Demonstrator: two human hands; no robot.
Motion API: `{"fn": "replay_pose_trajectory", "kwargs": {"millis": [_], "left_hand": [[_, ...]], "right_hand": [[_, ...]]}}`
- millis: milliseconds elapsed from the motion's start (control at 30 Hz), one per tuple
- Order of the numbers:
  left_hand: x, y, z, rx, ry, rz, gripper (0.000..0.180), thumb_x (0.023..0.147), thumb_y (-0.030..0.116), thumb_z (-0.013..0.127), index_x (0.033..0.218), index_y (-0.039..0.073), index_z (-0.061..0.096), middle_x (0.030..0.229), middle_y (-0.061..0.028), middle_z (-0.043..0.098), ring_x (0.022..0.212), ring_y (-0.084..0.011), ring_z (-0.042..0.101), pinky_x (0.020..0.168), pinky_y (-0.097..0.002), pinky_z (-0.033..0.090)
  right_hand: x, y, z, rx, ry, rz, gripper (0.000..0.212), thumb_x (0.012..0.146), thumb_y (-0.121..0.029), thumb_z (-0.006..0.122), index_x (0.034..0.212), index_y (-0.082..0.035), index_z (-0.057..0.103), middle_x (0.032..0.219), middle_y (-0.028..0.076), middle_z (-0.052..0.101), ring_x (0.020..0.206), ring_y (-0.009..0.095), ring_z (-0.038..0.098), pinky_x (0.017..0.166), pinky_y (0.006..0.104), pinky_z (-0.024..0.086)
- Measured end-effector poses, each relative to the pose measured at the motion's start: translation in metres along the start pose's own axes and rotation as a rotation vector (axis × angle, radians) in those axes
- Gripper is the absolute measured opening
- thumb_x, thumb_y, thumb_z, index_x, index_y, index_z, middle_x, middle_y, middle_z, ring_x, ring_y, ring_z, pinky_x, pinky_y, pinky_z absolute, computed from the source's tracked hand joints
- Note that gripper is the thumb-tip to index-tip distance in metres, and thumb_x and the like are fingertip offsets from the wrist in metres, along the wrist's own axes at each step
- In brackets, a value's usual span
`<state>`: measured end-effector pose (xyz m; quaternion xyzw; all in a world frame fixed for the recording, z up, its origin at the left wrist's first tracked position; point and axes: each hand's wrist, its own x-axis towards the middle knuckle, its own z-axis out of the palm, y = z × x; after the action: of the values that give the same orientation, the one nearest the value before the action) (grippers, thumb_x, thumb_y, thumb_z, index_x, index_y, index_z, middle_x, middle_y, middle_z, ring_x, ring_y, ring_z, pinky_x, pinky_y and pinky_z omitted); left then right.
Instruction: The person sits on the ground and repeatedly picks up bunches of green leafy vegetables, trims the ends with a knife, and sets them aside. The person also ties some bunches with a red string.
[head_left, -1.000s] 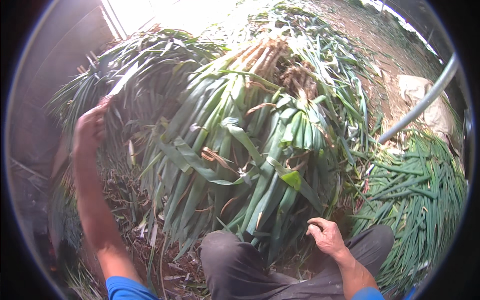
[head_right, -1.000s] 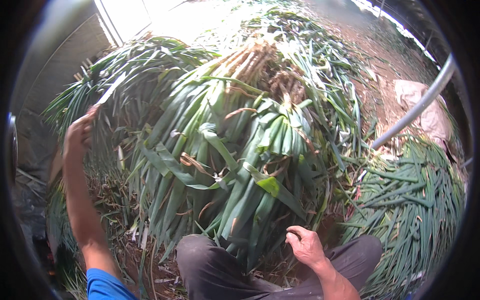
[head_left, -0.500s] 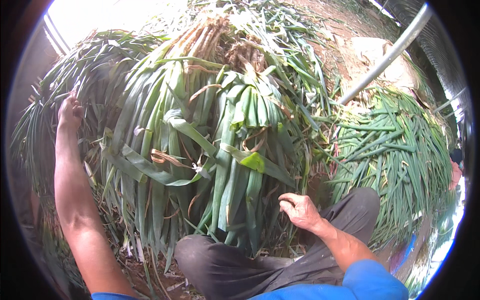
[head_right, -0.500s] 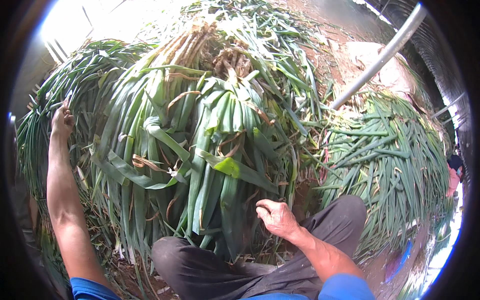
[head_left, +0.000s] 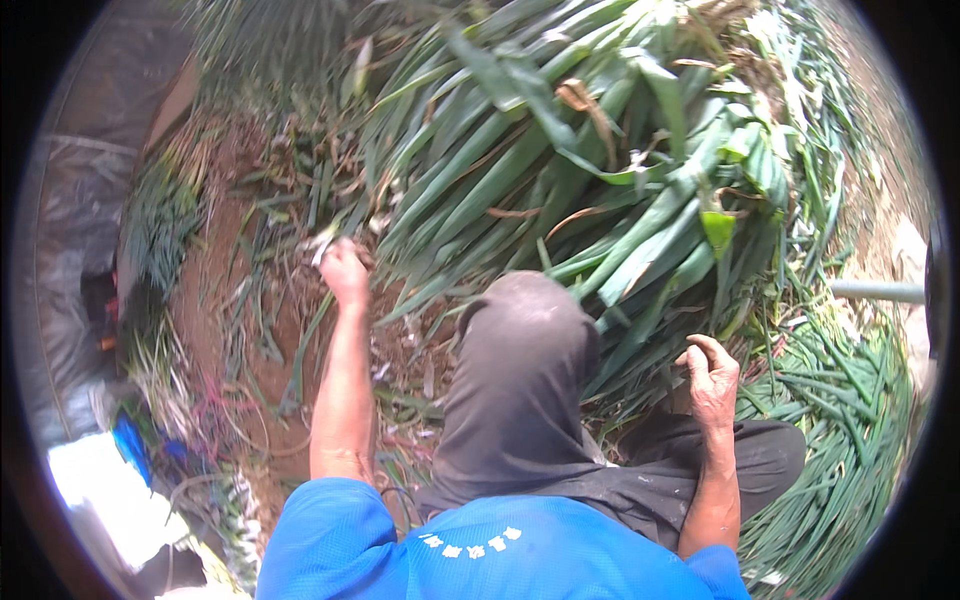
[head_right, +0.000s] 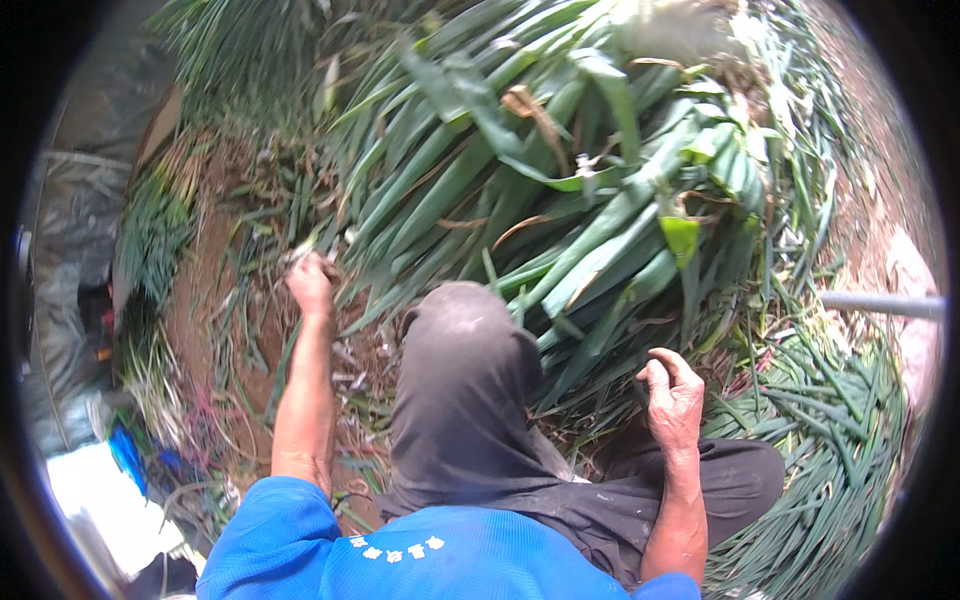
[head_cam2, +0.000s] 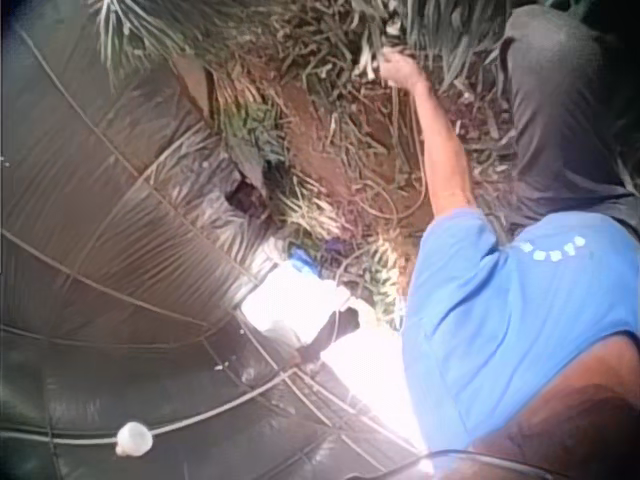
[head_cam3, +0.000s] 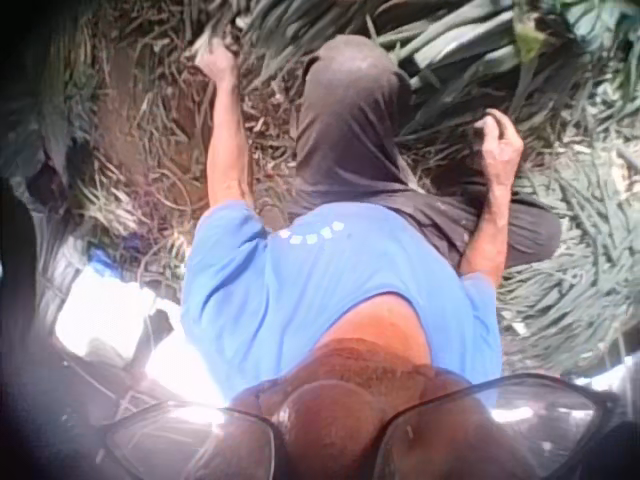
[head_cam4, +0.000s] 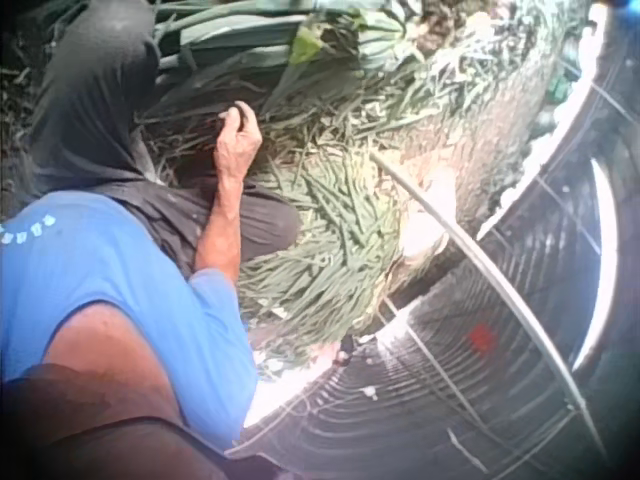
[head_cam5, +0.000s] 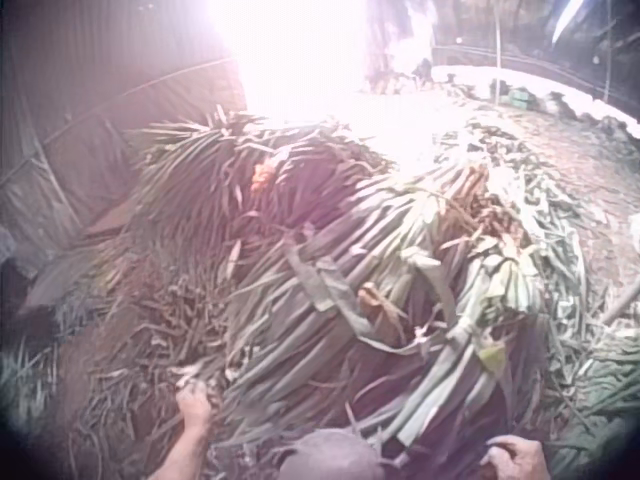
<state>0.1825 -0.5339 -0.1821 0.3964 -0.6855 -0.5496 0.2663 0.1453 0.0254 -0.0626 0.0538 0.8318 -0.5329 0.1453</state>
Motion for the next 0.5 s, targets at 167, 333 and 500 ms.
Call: {"fn": "replay_pose_trajectory", "kwargs": {"millis": [167,333,500], "left_hand": [[-0.124,-0.144,-0.082,0.753,-0.143,-0.093,0.030,0.086,0.019,0.058,0.103,-0.001,0.072,0.098,-0.0278,0.071,0.096,-0.0422,0.069,0.085,-0.0464,0.053],[-0.146,-0.177,-0.079,0.859,-0.187,-0.177,0.032,0.088,0.019,0.056,0.109,-0.002,0.068,0.102,-0.0318,0.068,0.099,-0.0489,0.065,0.088,-0.0531,0.052],[-0.043,-0.180,-0.032,0.795,-0.103,0.187,0.028,0.093,0.014,0.051,0.113,-0.001,0.062,0.124,-0.0298,0.057,0.107,-0.0498,0.058,0.089,-0.0551,0.048]], "right_hand": [[-0.001,0.001,0.009,-0.014,-0.070,0.034,0.022,0.100,-0.012,0.061,0.114,0.004,0.067,0.080,0.003,0.069,0.068,0.004,0.053,0.063,0.0214,0.043],[0.002,0.025,0.010,-0.120,-0.098,0.029,0.025,0.099,-0.013,0.061,0.113,0.007,0.067,0.080,0.006,0.070,0.070,0.009,0.058,0.066,0.0244,0.046],[0.001,0.045,0.002,-0.252,-0.096,0.077,0.026,0.097,-0.013,0.060,0.109,0.008,0.067,0.076,0.008,0.069,0.068,0.013,0.061,0.066,0.0270,0.048]]}}
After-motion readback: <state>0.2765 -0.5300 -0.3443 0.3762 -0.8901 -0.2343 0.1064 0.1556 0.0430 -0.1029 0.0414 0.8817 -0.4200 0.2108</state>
